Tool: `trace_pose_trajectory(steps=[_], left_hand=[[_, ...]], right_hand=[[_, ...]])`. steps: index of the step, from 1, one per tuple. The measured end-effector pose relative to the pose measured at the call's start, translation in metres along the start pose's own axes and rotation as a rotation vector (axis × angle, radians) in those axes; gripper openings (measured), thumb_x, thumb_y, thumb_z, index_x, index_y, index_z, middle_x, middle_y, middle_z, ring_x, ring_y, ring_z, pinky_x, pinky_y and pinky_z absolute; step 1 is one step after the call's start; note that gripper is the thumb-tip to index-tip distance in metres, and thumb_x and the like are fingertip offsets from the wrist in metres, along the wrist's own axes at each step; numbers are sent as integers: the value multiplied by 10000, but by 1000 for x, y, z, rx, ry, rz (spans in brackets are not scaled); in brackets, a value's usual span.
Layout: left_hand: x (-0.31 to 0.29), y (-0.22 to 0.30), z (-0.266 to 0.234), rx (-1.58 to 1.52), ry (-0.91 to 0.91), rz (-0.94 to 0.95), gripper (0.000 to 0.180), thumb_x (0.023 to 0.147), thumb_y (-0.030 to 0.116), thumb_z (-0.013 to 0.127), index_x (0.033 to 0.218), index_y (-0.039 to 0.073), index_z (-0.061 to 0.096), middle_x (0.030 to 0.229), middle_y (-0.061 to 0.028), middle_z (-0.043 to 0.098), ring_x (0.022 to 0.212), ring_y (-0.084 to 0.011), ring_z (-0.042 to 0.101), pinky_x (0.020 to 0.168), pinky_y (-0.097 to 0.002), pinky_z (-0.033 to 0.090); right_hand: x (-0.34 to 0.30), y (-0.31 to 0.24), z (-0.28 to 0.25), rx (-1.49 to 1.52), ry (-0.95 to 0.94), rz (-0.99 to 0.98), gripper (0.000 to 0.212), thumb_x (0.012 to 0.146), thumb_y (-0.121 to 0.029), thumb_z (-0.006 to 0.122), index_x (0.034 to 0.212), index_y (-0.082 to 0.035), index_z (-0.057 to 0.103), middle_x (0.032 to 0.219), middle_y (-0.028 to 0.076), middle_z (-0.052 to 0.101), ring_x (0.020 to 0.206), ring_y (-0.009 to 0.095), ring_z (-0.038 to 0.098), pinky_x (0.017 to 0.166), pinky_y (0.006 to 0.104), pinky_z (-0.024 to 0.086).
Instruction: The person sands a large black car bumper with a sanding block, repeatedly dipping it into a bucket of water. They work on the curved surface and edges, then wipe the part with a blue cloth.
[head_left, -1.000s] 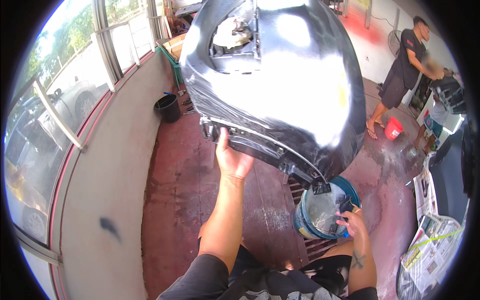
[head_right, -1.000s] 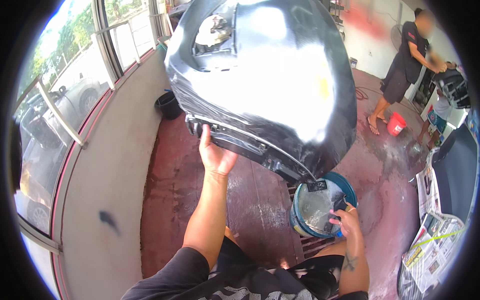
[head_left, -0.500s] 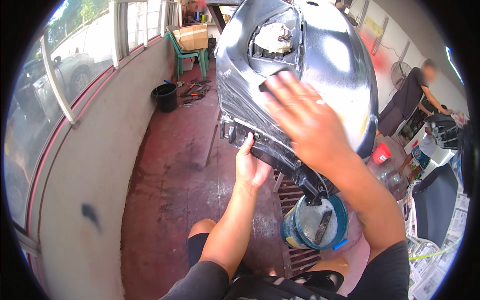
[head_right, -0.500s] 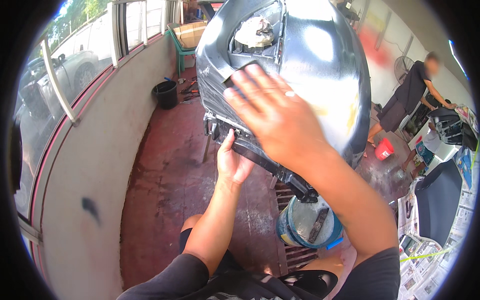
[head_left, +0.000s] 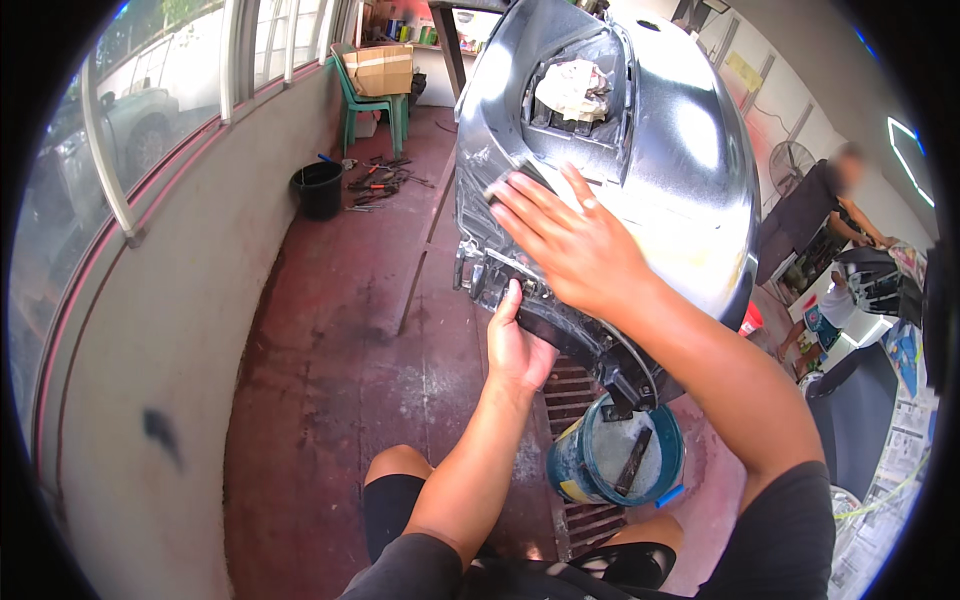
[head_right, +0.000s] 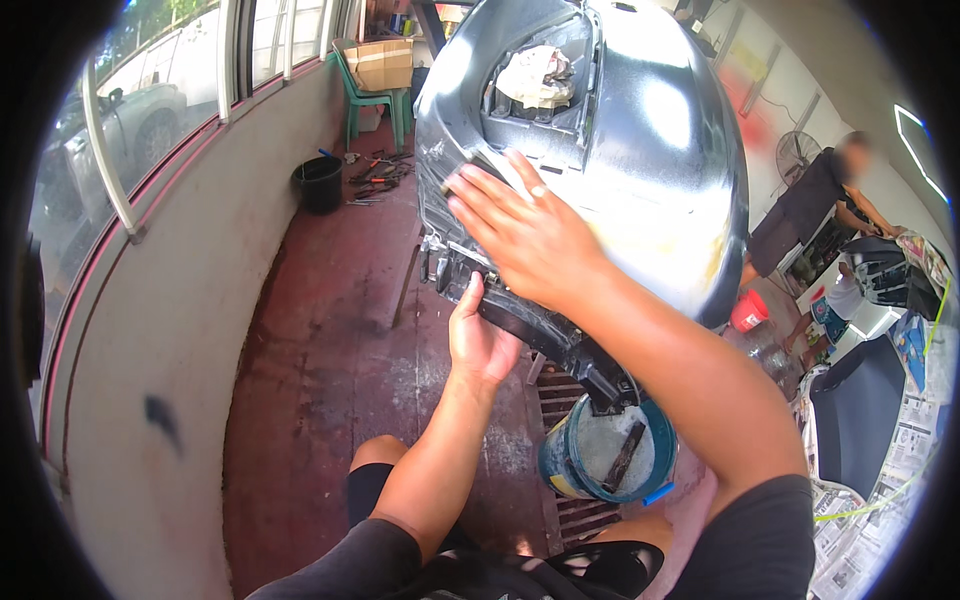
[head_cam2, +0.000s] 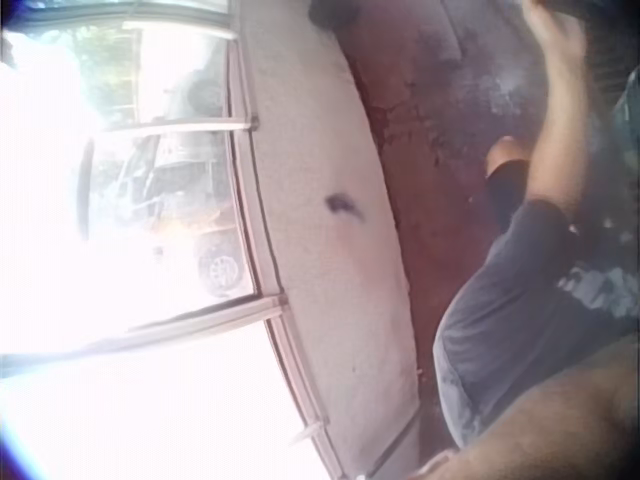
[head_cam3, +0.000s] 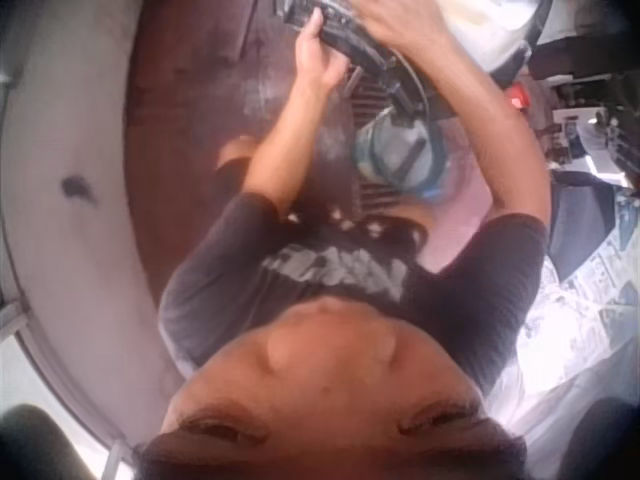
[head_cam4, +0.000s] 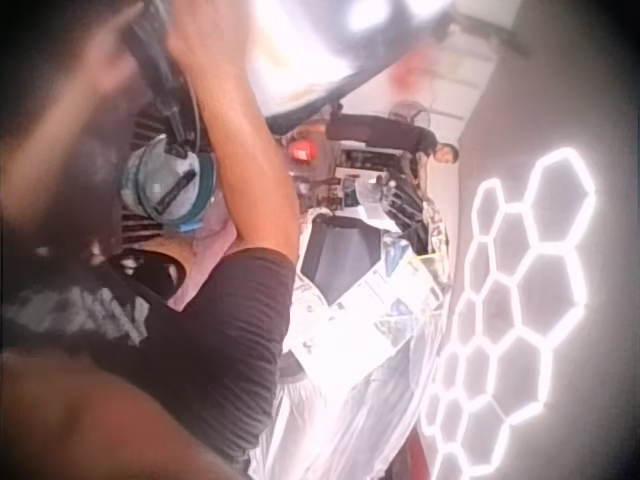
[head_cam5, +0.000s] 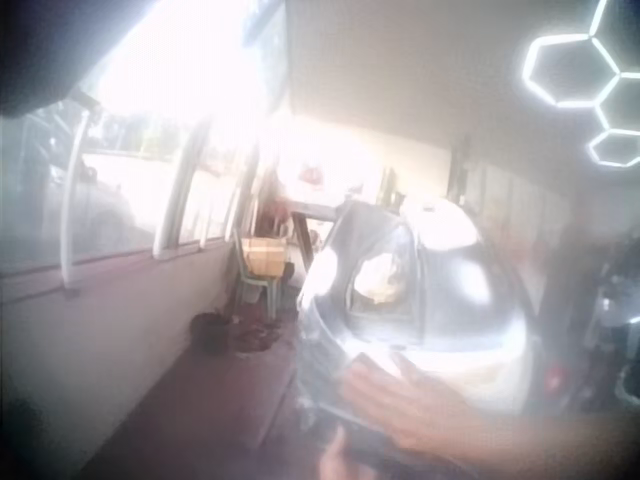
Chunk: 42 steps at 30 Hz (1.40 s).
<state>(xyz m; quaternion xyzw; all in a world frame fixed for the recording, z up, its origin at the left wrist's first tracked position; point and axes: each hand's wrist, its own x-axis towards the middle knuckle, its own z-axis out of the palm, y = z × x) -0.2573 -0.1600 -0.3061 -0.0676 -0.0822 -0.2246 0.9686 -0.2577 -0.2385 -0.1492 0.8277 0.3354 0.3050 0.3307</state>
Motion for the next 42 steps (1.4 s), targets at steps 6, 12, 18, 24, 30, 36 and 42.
trace_pose_trajectory(steps=[6,12,18,24,30,36,42], left_hand=[[4,8,-11,28,-68,27,465,1120,336,524,1484,46,542,1510,-139,608,1394,-329,566,1225,-525,382],[3,-3,-4,31,5,21,511,1125,353,504,1523,34,494,1548,-157,572,1442,-342,528,1228,-543,376],[5,9,-10,6,-43,5,477,1130,351,495,1473,23,537,1488,-162,615,1384,-353,572,1207,-541,406],[12,6,-14,-21,24,14,432,1116,332,539,1411,20,585,1382,-143,679,1303,-338,627,1158,-532,454],[10,-4,-21,77,-18,23,478,1130,369,492,1489,62,564,1465,-104,645,1369,-288,589,1205,-489,412],[7,11,-11,30,-65,2,498,1124,334,510,1506,16,522,1534,-161,570,1429,-356,522,1234,-566,371],[5,-4,-11,59,-19,40,498,1113,314,543,1519,27,516,1557,-147,551,1451,-366,494,1238,-590,354]], right_hand=[[-43,-8,-12,-23,-63,58,580,961,-171,522,1533,-93,570,1656,34,500,1582,182,381,1313,618,148],[9,-8,-4,-64,-13,45,561,971,-198,515,1508,-46,577,1645,106,500,1567,248,405,1295,632,182],[-39,-10,-16,38,-101,69,571,980,-244,593,1530,-94,568,1646,77,503,1577,207,390,1300,628,142],[-136,-11,-85,111,-336,141,618,935,-295,680,1525,-136,584,1640,122,505,1570,303,407,1294,628,162],[-63,-16,-49,105,-58,58,543,980,-295,565,1493,-125,616,1637,96,518,1550,271,438,1261,596,262],[-189,-19,14,-157,-47,145,638,971,-149,496,1605,-223,510,1723,-23,401,1631,179,277,1332,603,-8],[-264,-3,10,-134,-32,256,617,980,-144,506,1587,-251,537,1718,-19,410,1639,179,256,1320,627,-16]])
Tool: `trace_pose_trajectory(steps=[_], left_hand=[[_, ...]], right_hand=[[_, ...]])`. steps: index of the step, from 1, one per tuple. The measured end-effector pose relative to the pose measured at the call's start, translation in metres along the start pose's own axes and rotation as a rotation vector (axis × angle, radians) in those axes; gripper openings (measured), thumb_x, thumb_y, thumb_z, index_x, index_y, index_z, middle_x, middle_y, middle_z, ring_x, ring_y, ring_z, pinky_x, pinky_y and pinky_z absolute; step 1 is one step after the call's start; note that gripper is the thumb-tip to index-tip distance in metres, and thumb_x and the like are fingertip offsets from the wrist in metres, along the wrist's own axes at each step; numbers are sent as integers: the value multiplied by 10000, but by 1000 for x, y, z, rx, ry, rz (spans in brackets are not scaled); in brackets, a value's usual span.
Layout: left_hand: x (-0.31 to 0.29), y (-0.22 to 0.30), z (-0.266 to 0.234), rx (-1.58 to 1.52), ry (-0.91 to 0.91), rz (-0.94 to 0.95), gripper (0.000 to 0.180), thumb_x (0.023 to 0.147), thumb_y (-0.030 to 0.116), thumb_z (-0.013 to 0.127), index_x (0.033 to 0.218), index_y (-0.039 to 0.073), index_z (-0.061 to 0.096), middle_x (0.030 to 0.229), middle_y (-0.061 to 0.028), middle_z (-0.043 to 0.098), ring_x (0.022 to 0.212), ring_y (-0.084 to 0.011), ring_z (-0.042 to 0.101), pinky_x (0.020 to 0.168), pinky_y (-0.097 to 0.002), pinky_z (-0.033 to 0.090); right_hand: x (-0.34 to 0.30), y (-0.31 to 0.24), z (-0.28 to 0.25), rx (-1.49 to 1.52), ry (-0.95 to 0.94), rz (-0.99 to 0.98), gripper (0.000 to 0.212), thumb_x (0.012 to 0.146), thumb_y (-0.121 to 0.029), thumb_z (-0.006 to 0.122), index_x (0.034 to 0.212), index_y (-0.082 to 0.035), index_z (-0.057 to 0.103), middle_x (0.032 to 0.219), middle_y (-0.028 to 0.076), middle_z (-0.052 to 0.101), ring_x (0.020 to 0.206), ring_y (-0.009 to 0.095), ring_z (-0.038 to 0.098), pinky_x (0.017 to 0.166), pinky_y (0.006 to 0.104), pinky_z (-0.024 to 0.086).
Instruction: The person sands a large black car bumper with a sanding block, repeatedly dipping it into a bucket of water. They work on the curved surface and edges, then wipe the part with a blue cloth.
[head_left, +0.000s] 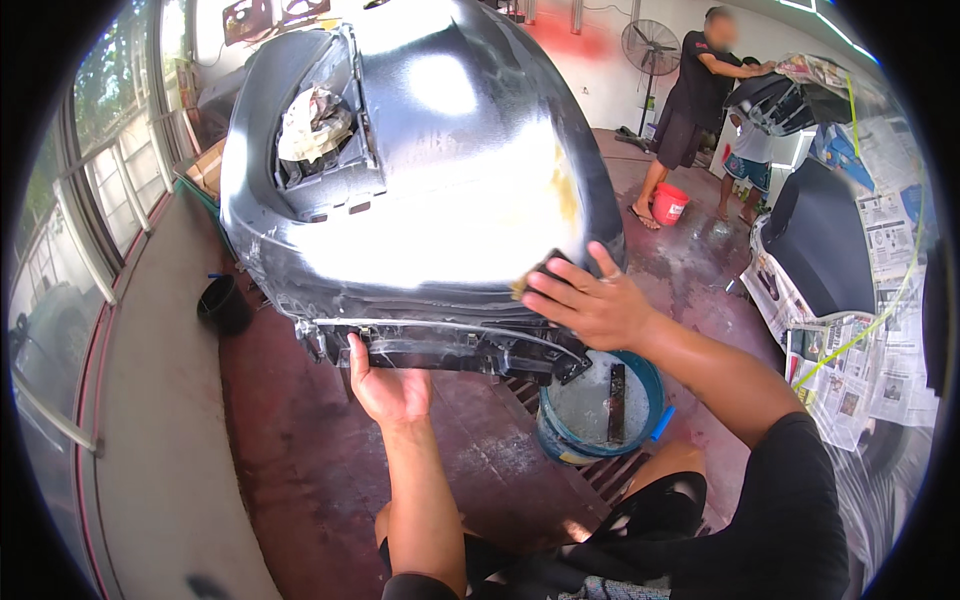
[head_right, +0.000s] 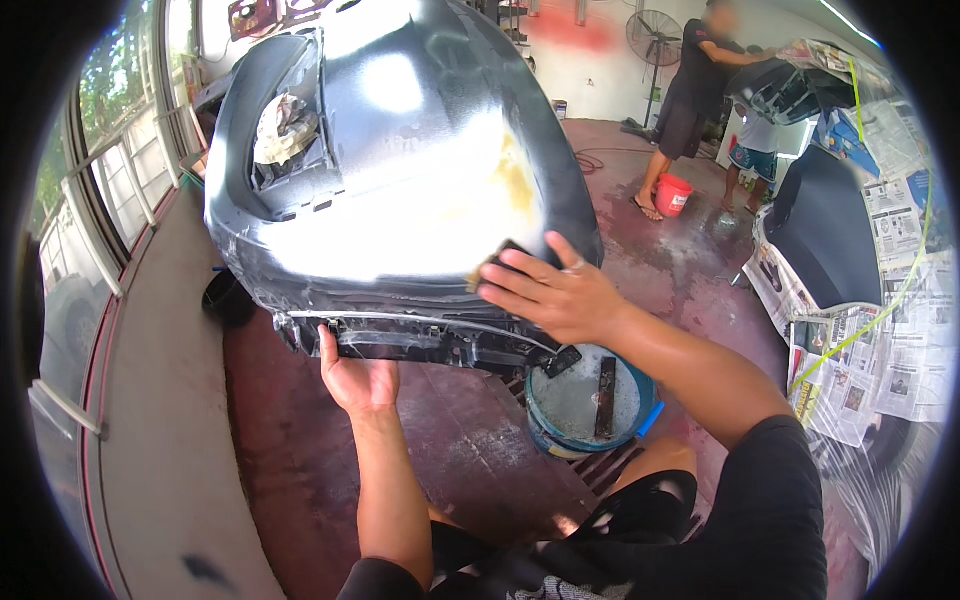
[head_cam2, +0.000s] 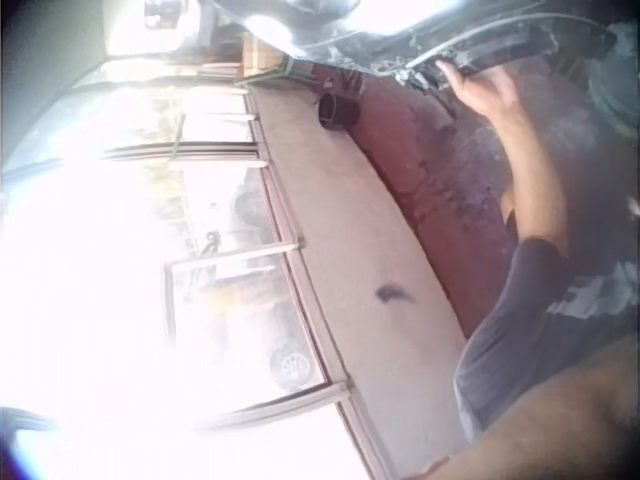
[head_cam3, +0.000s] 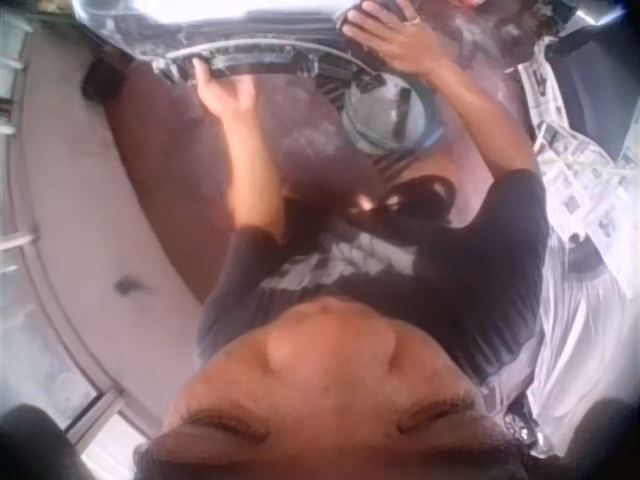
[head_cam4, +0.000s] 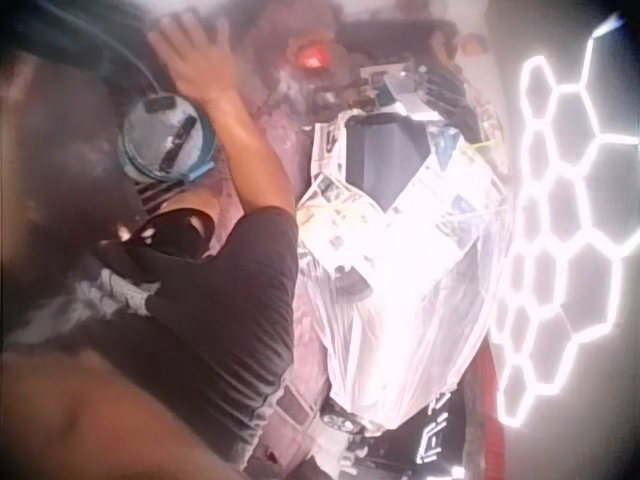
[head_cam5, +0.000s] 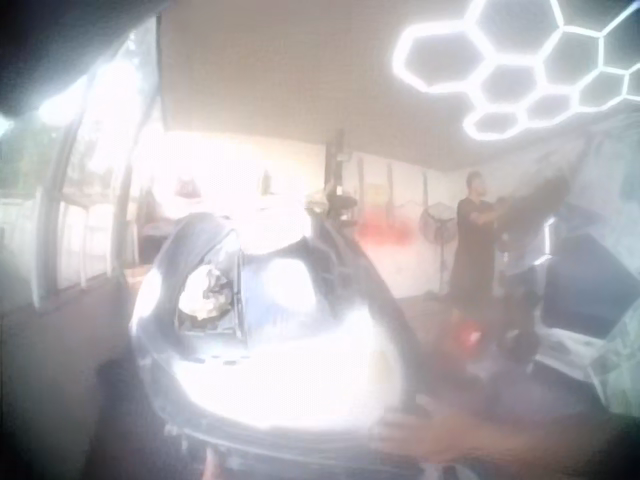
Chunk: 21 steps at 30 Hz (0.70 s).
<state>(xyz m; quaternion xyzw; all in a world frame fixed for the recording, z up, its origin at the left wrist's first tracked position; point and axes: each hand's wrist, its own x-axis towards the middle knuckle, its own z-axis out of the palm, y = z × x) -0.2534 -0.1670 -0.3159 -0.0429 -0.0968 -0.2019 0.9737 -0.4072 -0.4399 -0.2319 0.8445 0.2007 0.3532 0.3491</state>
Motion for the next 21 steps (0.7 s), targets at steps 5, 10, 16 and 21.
trace_pose_trajectory(steps=[5,10,16,21], left_hand=[[0,7,7,70,-11,-26,531,1106,327,547,1540,24,499,1580,-154,533,1469,-367,475,1260,-597,315],[10,12,-9,111,47,44,480,1088,324,602,1480,50,558,1523,-119,576,1420,-347,516,1228,-590,368],[9,-9,-17,97,-50,57,658,1042,461,665,1555,81,504,1574,-106,548,1451,-337,500,1243,-568,368],[-18,-45,-28,309,-100,-95,945,933,771,617,1608,134,440,1658,-36,455,1501,-293,429,1274,-552,304]], right_hand=[[96,-31,-10,141,113,170,574,1008,-215,523,1582,-225,543,1714,-20,419,1620,188,301,1292,677,23],[-56,-40,3,312,-107,394,651,918,-221,708,1545,-123,563,1695,107,423,1603,315,327,1278,687,116],[-218,-107,18,630,-616,1103,467,1006,-166,658,1463,-95,591,1457,206,559,1381,397,525,1159,530,436],[-243,-187,114,722,-1023,1189,449,983,-189,702,1409,-75,616,1427,223,557,1345,437,561,1096,515,513]])
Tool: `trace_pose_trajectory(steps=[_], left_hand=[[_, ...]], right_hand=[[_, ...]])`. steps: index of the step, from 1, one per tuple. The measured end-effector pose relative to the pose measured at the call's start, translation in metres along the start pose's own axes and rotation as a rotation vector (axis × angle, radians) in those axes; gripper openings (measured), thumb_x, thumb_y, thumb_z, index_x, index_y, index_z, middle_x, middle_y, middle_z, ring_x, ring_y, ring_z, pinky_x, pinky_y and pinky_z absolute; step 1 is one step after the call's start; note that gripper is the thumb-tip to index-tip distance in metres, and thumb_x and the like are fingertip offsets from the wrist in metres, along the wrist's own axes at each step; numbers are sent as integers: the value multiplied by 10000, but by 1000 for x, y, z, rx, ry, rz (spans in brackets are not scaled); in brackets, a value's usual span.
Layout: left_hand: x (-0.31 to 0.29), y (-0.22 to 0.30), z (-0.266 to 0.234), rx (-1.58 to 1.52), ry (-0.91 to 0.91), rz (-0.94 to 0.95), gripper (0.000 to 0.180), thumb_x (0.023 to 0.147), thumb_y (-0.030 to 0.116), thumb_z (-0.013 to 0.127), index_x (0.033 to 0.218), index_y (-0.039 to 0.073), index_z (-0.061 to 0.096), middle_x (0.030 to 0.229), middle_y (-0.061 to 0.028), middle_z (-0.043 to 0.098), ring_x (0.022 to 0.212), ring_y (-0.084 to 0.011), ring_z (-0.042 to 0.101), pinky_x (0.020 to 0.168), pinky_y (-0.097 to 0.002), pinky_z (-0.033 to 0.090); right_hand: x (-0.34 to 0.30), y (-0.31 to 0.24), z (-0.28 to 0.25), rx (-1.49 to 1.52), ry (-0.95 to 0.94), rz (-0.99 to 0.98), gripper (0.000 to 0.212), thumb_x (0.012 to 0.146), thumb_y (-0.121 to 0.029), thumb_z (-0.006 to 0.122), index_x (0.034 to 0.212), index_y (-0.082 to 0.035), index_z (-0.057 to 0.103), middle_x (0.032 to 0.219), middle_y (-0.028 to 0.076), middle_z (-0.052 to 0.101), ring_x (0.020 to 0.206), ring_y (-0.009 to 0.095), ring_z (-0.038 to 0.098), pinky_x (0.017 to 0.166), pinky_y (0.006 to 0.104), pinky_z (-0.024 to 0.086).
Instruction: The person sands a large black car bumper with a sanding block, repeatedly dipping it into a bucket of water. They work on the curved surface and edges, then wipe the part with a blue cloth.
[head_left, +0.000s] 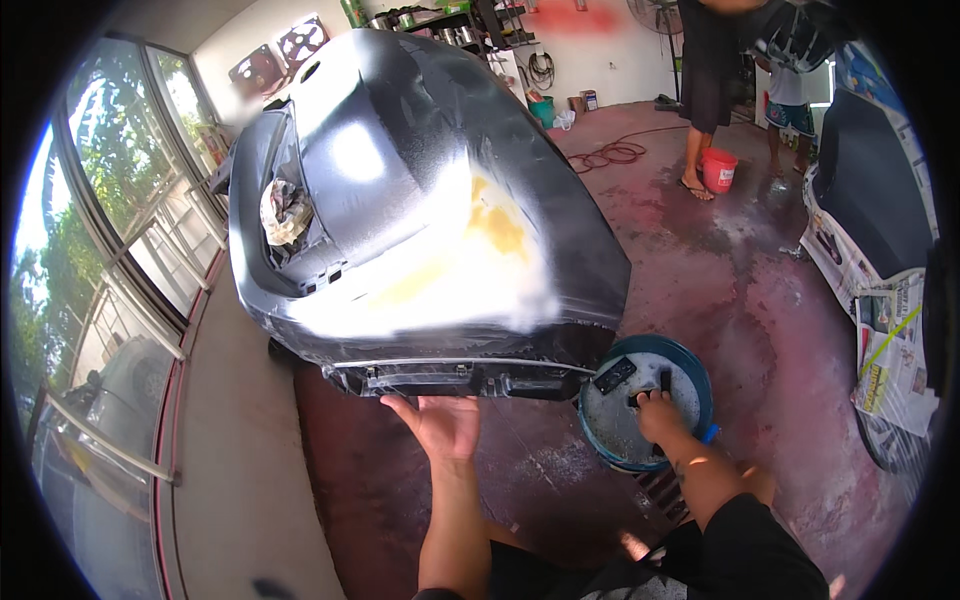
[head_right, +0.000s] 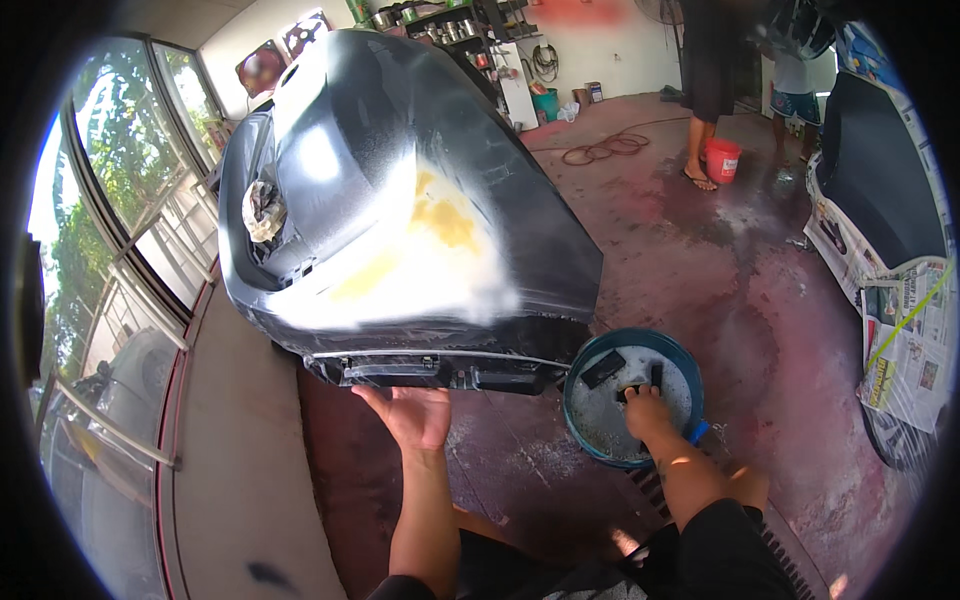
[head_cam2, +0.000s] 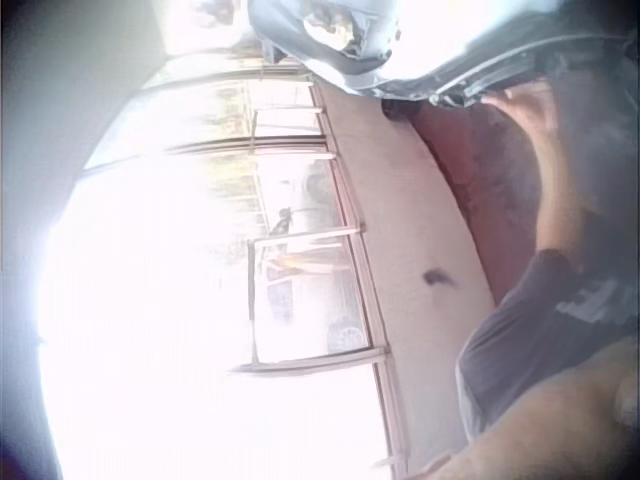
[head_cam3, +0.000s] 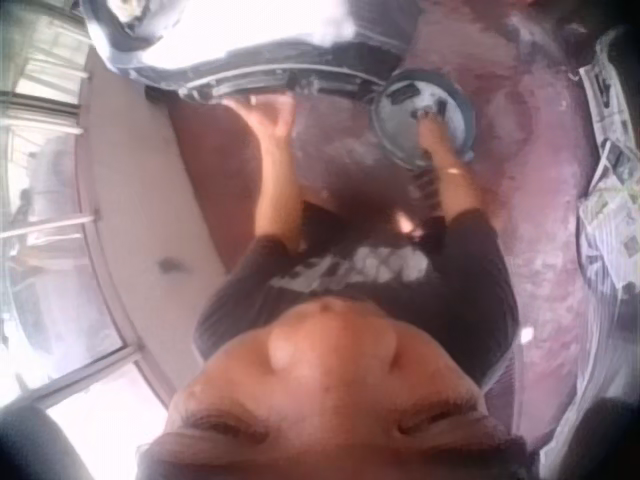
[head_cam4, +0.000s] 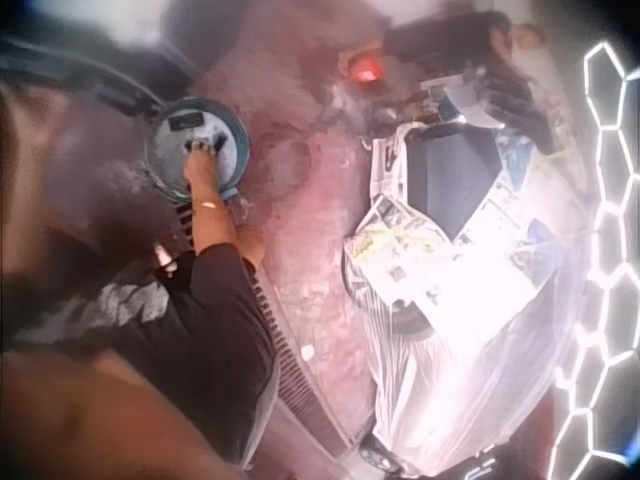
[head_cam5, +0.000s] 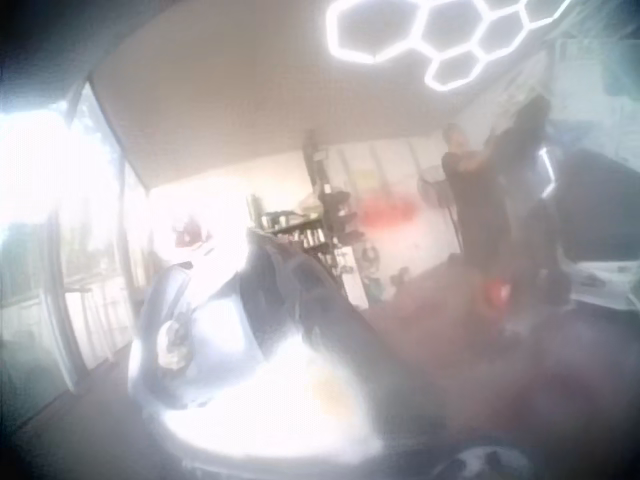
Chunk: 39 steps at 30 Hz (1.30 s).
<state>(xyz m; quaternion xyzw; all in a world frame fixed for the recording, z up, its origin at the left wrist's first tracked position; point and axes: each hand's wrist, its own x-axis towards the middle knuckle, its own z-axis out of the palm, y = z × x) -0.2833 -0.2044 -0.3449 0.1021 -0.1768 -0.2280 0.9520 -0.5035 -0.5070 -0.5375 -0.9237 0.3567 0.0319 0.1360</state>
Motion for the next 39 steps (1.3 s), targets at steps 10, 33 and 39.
trace_pose_trajectory(steps=[10,33,39], left_hand=[[-17,-71,0,307,7,-126,702,961,543,754,1511,158,552,1502,-32,606,1412,-266,539,1220,-492,385],[-13,-91,25,207,88,-126,825,1006,719,553,1586,140,459,1586,-55,522,1449,-276,503,1240,-480,383],[-13,-90,26,261,196,-119,902,964,769,565,1591,131,453,1626,-65,472,1479,-284,458,1273,-511,323]], right_hand=[[4,30,27,312,69,200,422,783,-158,817,1186,-67,731,1048,196,764,1052,402,738,936,494,578],[-32,-140,-142,92,957,-739,766,1082,-501,500,1683,-67,304,1774,158,227,1656,332,160,1293,671,73],[-1,-202,-308,171,965,-815,751,1117,-542,393,1703,-95,247,1780,121,221,1653,311,173,1314,615,89]])
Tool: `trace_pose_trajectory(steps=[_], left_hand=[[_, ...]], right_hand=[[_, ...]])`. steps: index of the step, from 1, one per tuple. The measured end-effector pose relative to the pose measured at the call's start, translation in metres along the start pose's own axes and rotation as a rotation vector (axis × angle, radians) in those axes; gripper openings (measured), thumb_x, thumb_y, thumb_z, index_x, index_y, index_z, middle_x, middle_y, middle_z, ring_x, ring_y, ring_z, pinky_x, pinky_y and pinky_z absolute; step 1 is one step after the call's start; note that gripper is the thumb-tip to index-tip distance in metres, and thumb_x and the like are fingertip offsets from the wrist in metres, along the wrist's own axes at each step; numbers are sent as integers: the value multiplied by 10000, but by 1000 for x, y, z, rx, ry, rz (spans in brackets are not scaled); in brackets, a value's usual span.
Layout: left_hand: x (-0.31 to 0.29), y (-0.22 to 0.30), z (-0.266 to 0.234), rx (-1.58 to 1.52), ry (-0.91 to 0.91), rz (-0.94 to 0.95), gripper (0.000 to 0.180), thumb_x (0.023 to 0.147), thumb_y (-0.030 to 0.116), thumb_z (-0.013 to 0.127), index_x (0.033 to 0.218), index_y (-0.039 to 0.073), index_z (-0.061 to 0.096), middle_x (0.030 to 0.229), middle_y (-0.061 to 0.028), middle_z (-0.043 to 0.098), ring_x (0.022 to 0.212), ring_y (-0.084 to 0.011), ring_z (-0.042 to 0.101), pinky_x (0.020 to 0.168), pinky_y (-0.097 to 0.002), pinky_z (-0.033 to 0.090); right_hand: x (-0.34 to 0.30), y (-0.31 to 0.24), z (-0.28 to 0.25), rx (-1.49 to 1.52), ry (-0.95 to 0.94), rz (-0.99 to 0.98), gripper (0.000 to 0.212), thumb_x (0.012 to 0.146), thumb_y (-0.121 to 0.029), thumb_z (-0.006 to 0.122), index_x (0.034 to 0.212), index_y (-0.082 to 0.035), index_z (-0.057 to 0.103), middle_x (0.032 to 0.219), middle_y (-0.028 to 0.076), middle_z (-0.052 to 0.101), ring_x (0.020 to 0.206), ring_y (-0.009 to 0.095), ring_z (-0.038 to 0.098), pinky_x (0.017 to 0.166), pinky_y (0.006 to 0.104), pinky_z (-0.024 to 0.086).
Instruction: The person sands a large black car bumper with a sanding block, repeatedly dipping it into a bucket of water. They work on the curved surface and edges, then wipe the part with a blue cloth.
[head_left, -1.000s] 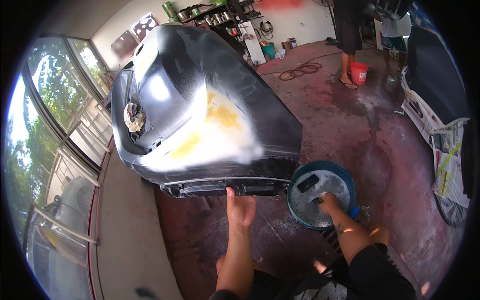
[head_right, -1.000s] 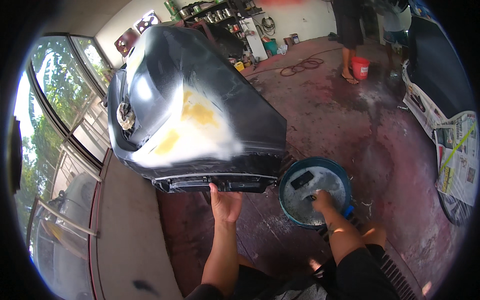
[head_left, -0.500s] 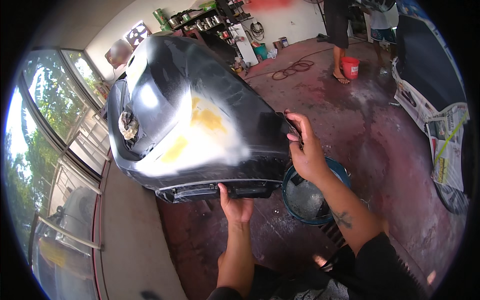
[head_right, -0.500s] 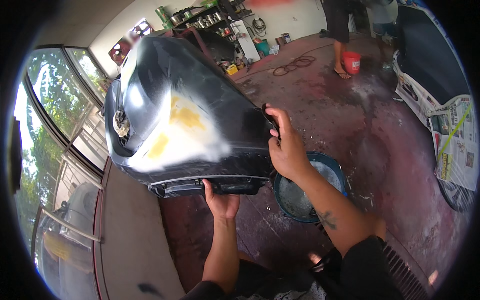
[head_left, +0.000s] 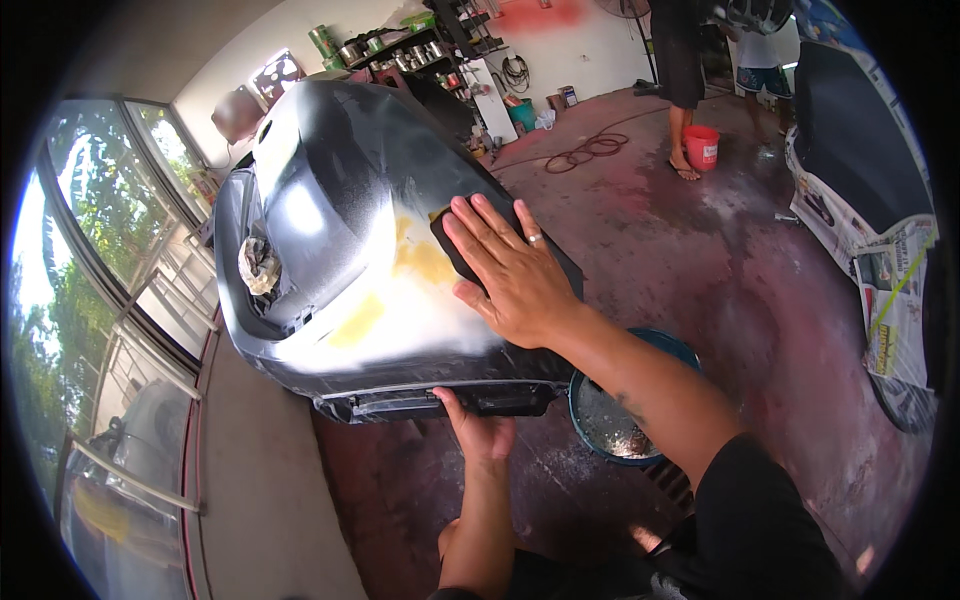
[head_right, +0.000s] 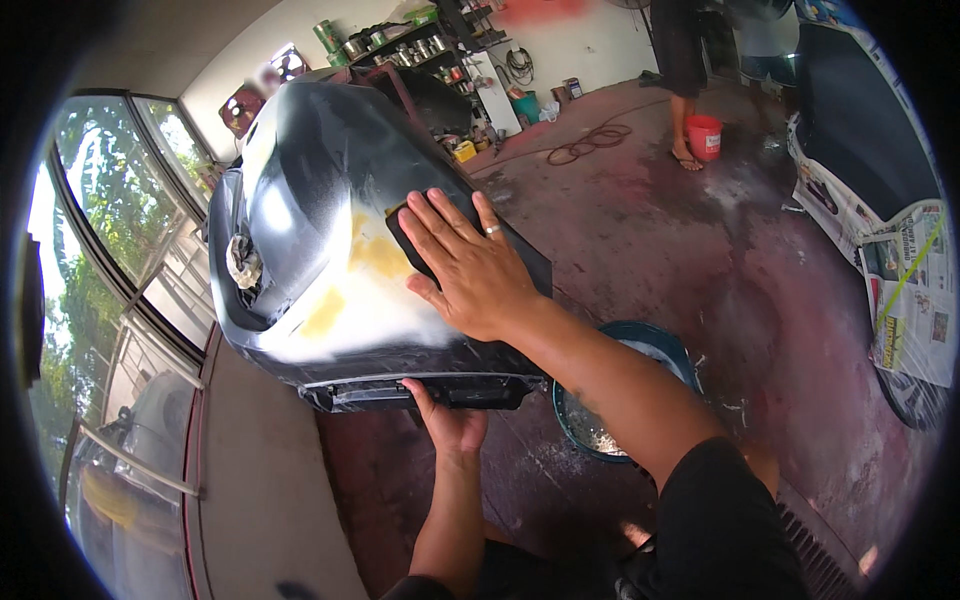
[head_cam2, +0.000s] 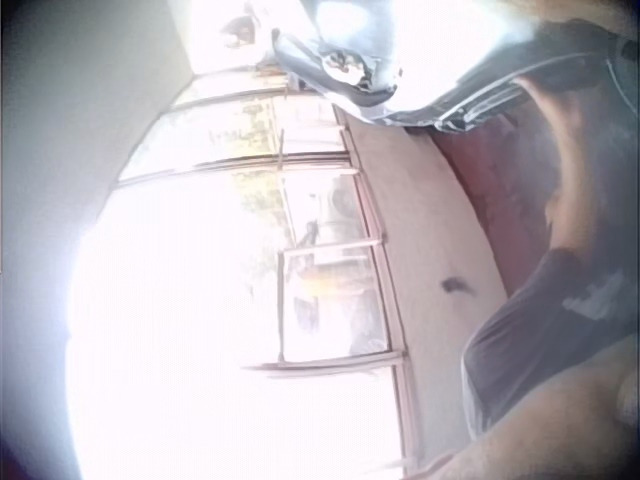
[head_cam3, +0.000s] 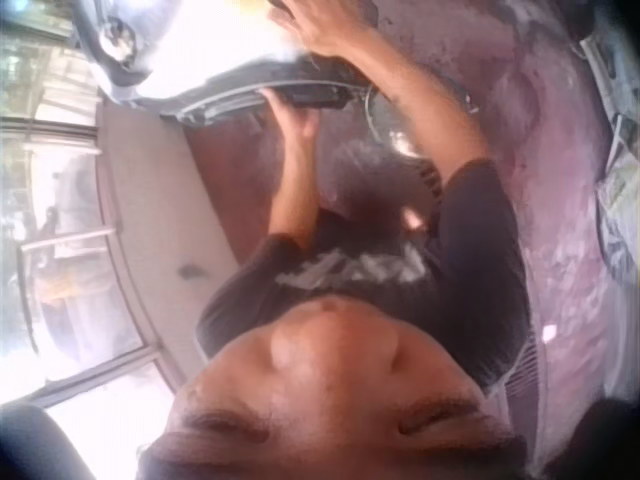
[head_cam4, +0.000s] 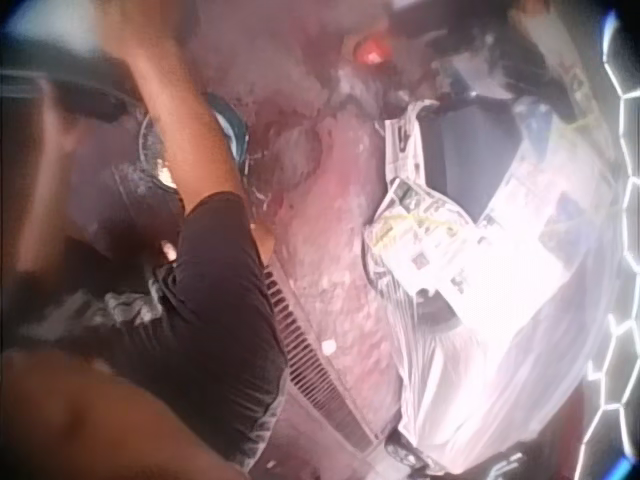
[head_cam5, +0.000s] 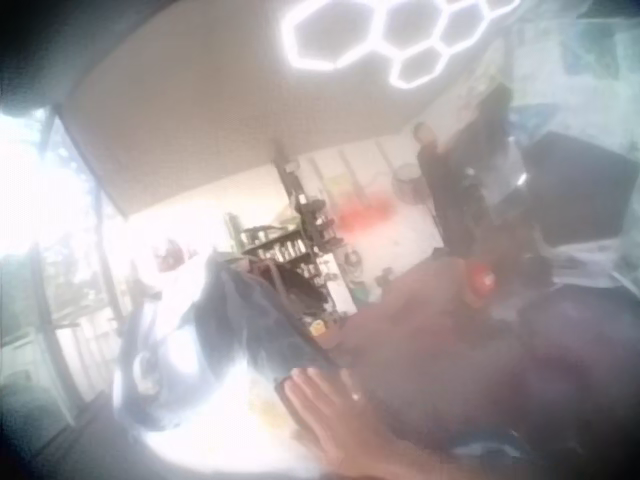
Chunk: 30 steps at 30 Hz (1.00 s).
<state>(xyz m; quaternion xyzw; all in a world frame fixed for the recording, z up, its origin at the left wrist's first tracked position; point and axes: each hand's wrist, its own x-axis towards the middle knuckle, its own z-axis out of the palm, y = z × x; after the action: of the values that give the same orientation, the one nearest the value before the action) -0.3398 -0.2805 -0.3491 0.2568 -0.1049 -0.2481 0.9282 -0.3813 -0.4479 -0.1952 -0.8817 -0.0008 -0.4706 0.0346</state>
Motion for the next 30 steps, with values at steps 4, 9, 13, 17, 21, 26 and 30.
trace_pose_trajectory(steps=[4,9,13,17,21,26,30], left_hand=[[1,6,-14,9,11,11,909,956,773,573,1595,139,447,1625,-65,474,1485,-287,450,1277,-521,311],[1,2,-8,-8,-68,-25,910,955,774,574,1600,146,443,1627,-61,470,1484,-291,448,1273,-531,310],[1,4,-5,-3,-38,-5,900,961,767,575,1599,145,444,1621,-60,476,1481,-299,451,1271,-535,310],[-2,5,-4,-5,-58,6,883,971,754,576,1598,146,445,1621,-66,476,1481,-302,450,1273,-535,311],[4,2,-16,-17,-52,7,884,979,745,573,1605,136,432,1617,-73,478,1479,-301,452,1274,-532,311],[3,6,-6,11,-95,17,910,970,740,596,1609,117,418,1634,-76,454,1488,-298,439,1279,-522,306],[3,-1,-2,-23,-68,-14,889,990,737,556,1609,116,411,1629,-65,455,1486,-283,446,1268,-512,324]], right_hand=[[0,-3,6,3,9,-6,730,1117,-529,413,1695,-101,284,1772,112,256,1640,296,220,1316,590,121],[-110,21,24,-42,-5,-36,743,1116,-530,413,1687,-70,290,1764,130,270,1639,306,223,1318,586,119],[27,22,1,34,23,-73,745,1119,-533,392,1690,-67,284,1761,157,265,1643,335,206,1315,592,104],[9,27,4,29,-1,-69,756,1127,-555,341,1698,-68,257,1770,163,234,1648,347,182,1313,595,95],[-128,37,34,50,-20,10,790,1118,-565,353,1710,-63,212,1784,174,184,1657,363,139,1312,600,63],[6,22,3,-4,33,-18,687,1143,-489,345,1675,-55,314,1740,187,301,1629,356,244,1308,604,121],[33,11,3,7,63,28,703,1120,-444,445,1688,-69,273,1767,156,245,1636,336,221,1305,603,145]])
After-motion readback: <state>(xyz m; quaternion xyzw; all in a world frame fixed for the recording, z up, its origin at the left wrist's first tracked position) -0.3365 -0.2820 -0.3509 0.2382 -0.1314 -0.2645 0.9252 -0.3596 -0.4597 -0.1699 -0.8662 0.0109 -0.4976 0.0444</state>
